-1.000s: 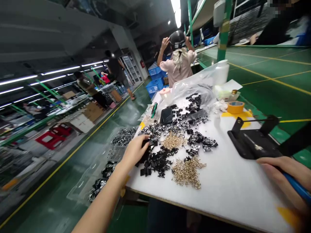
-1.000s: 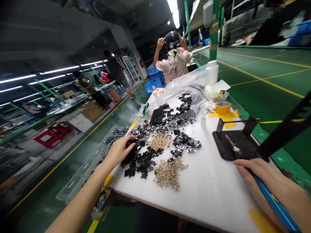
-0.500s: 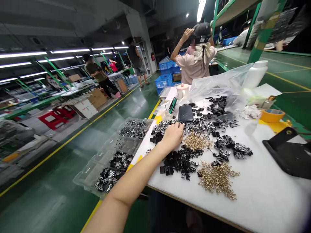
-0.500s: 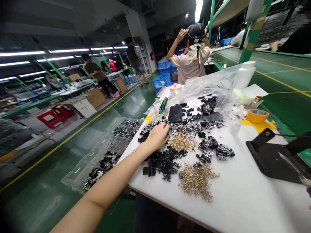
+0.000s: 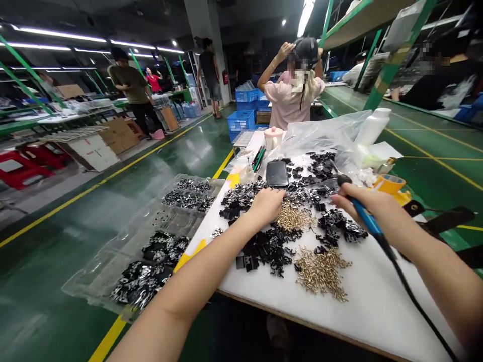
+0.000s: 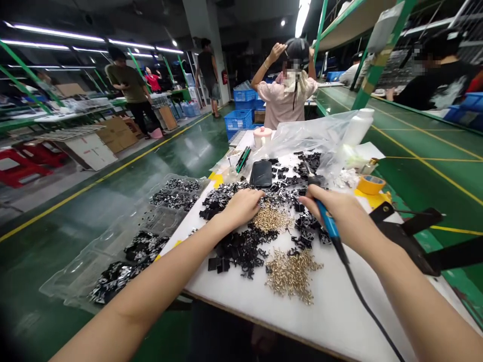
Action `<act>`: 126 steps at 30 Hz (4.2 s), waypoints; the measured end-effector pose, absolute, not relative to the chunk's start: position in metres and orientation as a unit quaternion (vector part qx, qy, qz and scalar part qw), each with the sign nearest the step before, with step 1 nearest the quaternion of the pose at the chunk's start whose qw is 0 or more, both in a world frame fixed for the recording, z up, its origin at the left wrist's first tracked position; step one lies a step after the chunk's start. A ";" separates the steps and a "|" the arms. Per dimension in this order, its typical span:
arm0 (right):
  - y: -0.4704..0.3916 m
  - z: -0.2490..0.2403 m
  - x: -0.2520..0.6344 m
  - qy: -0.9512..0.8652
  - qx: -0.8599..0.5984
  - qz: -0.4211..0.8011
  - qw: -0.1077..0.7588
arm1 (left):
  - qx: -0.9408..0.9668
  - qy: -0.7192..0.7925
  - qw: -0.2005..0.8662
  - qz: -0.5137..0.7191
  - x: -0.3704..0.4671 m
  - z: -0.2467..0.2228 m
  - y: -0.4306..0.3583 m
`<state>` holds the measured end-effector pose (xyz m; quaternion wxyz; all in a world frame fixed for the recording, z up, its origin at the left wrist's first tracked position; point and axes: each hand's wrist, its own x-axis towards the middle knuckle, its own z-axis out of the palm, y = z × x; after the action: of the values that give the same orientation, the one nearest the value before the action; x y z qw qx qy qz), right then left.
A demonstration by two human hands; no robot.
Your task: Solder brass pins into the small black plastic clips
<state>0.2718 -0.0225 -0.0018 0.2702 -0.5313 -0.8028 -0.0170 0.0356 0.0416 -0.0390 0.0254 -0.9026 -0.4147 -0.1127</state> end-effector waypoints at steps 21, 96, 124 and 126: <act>0.015 -0.046 0.223 -0.889 -0.443 -0.004 0.115 | -0.861 -0.427 -0.146 -0.234 0.020 -0.033 0.036; -0.045 -0.050 0.233 -0.808 -0.472 0.059 0.348 | -0.791 -0.499 -0.233 -0.265 0.032 -0.030 0.031; -0.064 -0.041 0.222 -0.876 -0.400 0.020 0.267 | -0.918 -0.393 -0.044 -0.032 0.010 -0.022 0.007; -0.065 -0.041 0.220 -0.876 -0.399 0.015 0.270 | -0.918 -0.393 -0.041 -0.029 0.009 -0.022 0.006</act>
<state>0.2202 -0.0649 -0.0409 0.2696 -0.3993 -0.8761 0.0152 0.0093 0.0057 -0.0219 -0.0405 -0.9180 -0.3934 -0.0293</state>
